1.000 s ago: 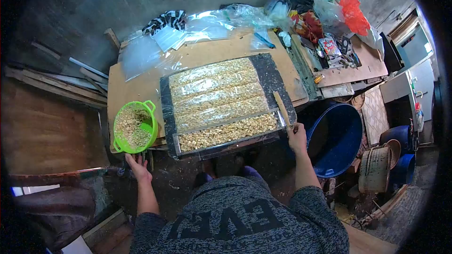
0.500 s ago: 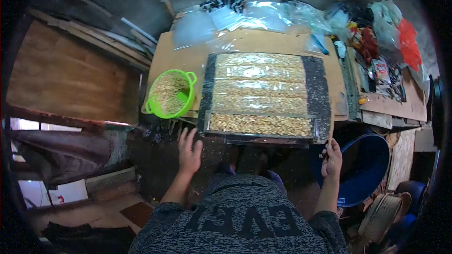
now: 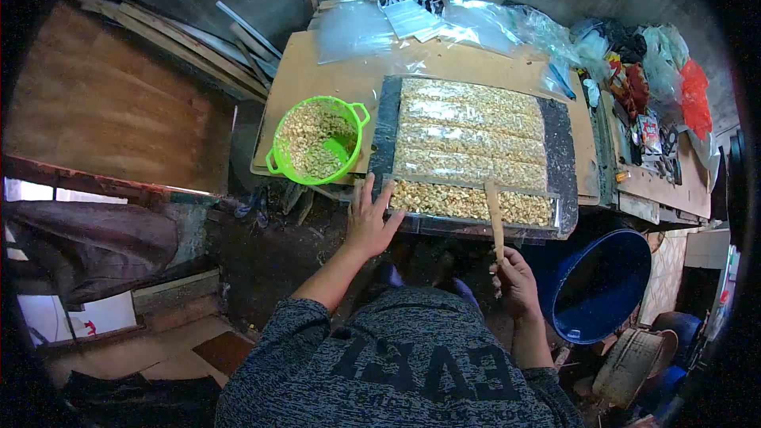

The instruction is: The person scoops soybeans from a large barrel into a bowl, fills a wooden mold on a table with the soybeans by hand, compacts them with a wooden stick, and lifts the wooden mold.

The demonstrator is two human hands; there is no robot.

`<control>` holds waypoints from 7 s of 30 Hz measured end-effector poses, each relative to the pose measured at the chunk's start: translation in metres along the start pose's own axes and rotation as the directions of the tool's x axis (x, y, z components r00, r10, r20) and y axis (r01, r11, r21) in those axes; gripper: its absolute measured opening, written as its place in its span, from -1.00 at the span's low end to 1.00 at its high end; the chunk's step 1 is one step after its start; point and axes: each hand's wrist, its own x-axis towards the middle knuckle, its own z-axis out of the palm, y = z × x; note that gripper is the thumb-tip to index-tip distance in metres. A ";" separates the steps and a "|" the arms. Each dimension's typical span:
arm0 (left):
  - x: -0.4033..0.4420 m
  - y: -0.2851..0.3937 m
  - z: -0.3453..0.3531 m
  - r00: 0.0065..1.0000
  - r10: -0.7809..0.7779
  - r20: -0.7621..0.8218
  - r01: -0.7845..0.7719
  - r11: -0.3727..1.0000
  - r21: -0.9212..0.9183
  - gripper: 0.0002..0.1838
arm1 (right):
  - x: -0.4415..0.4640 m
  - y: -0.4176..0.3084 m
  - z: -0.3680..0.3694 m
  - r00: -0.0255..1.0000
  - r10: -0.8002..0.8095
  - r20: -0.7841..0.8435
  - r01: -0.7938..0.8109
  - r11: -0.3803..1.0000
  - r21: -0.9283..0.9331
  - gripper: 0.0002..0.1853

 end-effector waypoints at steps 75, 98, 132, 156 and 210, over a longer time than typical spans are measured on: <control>-0.083 -0.095 0.003 0.980 -0.111 0.165 0.177 0.865 -0.470 -0.70 | 0.048 0.032 0.102 0.997 -0.021 -0.073 -0.044 0.630 -0.776 -0.72; -0.170 -0.126 0.119 0.576 -0.599 0.556 0.808 0.523 -0.273 -0.61 | 0.054 0.016 0.024 1.000 -0.012 -0.025 -0.007 0.770 -0.638 -0.66; -0.197 -0.093 0.158 0.404 -0.734 0.545 0.915 0.326 -0.239 -0.58 | 0.013 -0.022 -0.095 0.991 -0.090 -0.097 0.022 0.836 -0.548 -0.71; -0.187 -0.050 0.170 0.415 -0.721 0.555 0.909 0.303 -0.286 -0.65 | 0.001 -0.051 -0.151 0.991 -0.042 -0.130 -0.023 0.885 -0.464 -0.79; -0.198 -0.014 0.181 0.424 -0.752 0.504 0.905 0.336 -0.260 -0.70 | -0.034 -0.055 -0.159 0.992 0.028 -0.125 -0.093 0.829 -0.551 -0.74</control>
